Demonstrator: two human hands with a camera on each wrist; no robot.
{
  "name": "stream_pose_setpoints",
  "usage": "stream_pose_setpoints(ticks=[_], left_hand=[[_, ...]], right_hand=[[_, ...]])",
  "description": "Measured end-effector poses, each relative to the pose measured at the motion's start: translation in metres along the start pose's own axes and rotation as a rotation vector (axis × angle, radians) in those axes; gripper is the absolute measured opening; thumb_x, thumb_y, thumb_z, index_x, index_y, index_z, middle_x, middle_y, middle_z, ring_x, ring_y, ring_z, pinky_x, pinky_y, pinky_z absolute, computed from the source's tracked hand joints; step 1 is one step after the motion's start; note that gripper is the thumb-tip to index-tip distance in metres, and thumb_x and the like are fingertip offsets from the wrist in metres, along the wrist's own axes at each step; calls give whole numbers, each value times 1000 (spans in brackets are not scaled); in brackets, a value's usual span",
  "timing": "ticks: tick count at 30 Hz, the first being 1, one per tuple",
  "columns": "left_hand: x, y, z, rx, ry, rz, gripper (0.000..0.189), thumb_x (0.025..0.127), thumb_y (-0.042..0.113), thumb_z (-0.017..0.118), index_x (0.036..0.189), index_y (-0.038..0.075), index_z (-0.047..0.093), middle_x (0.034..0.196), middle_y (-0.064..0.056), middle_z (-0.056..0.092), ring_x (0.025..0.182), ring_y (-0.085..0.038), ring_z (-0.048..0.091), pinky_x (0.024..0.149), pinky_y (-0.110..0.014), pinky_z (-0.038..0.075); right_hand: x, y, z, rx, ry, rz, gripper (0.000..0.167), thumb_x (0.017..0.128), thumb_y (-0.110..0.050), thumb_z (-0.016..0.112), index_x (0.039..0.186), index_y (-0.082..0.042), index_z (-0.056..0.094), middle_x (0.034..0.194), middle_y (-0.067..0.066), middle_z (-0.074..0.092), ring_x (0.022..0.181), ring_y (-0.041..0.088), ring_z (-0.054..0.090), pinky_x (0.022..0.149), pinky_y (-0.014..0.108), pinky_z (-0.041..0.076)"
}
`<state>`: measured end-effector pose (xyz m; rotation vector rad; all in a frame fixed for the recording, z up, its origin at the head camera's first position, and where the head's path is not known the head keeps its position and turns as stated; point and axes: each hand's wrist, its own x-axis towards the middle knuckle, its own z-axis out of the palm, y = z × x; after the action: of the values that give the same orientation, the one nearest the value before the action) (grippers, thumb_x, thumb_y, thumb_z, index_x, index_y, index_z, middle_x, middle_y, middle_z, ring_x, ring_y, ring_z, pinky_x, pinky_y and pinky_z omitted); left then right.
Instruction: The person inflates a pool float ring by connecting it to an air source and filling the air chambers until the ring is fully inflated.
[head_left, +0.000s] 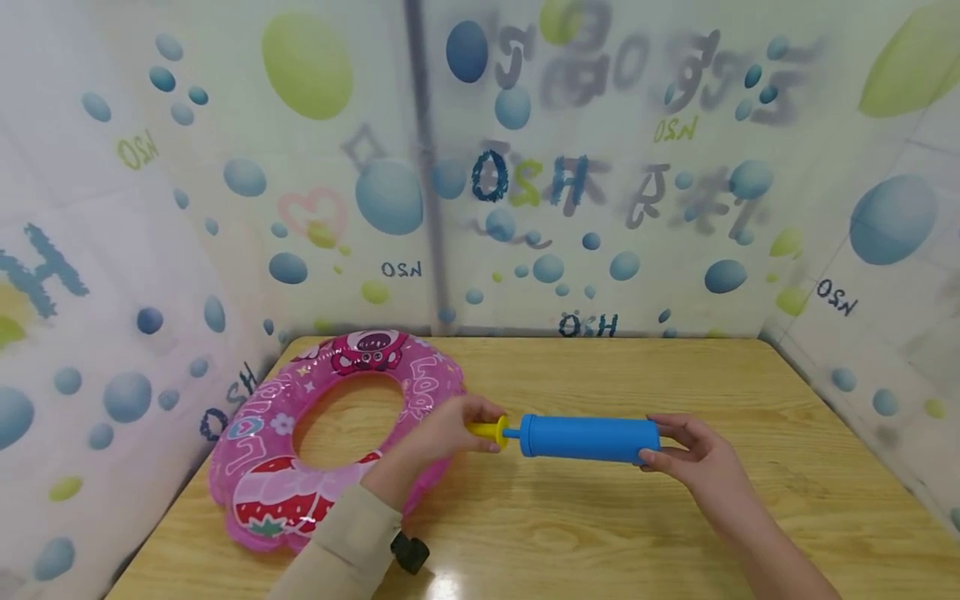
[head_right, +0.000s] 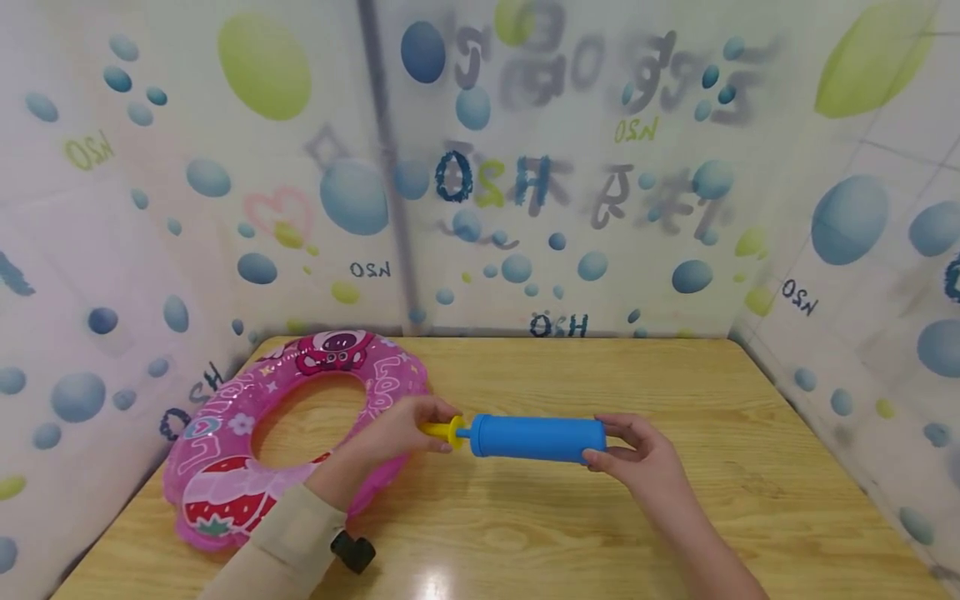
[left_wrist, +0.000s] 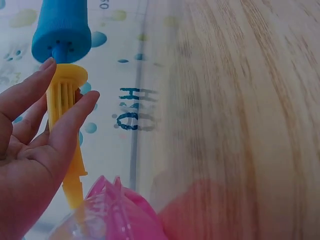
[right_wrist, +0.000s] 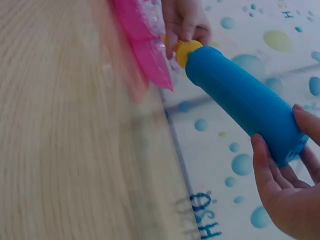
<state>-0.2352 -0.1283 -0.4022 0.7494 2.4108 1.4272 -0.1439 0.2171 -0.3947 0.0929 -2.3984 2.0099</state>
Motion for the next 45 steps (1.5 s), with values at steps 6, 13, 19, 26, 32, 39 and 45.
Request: stream_pose_setpoints(ticks=[6, 13, 19, 26, 32, 39, 45], left_hand=[[-1, -1, 1, 17, -12, -1, 34, 84, 7, 77, 117, 6, 67, 108, -4, 68, 99, -21, 62, 93, -37, 50], [-1, -3, 3, 21, -5, -27, 36, 83, 8, 78, 116, 6, 66, 108, -3, 67, 101, -21, 61, 94, -40, 50], [0, 0, 0, -11, 20, -25, 37, 83, 6, 78, 118, 3, 65, 107, -5, 68, 98, -21, 62, 92, -36, 51], [0, 4, -3, -9, 22, -25, 36, 84, 6, 76, 118, 2, 64, 107, -5, 67, 101, -21, 62, 92, -34, 51], [0, 3, -5, 9, 8, -6, 36, 85, 7, 76, 118, 1, 63, 106, -5, 66, 99, -21, 61, 92, -33, 51], [-2, 1, -8, 8, 4, -17, 38, 85, 8, 76, 120, 2, 63, 109, -5, 66, 102, -21, 60, 93, -35, 50], [-4, 1, -9, -11, 16, -34, 36, 86, 6, 75, 119, 2, 63, 109, -5, 66, 103, -22, 61, 94, -36, 50]], right_hand=[[0, -9, 21, 29, -2, 74, 58, 89, -13, 72, 138, 0, 45, 135, 23, 47, 99, 18, 66, 90, 39, 53], [0, -8, 25, 2, -3, 93, 58, 89, -16, 73, 138, -1, 46, 136, 21, 47, 102, 19, 65, 91, 39, 52], [0, -14, 12, -34, 19, 23, 60, 89, -24, 72, 141, -7, 48, 140, 17, 45, 102, 9, 64, 90, 33, 52], [-2, -14, -17, 39, 66, -53, 48, 94, -20, 67, 139, -11, 53, 121, -8, 57, 96, 9, 67, 83, 29, 55], [-8, -6, -43, 148, 98, -93, 41, 95, -11, 64, 135, -15, 59, 114, -14, 63, 89, 14, 70, 79, 28, 56], [-13, -5, -65, 234, 140, -111, 37, 95, -8, 62, 131, -19, 62, 116, -16, 62, 86, 12, 70, 76, 25, 56], [-14, -4, -71, 306, 151, -150, 37, 95, -2, 60, 127, -19, 66, 115, -13, 64, 86, 13, 69, 75, 25, 56]])
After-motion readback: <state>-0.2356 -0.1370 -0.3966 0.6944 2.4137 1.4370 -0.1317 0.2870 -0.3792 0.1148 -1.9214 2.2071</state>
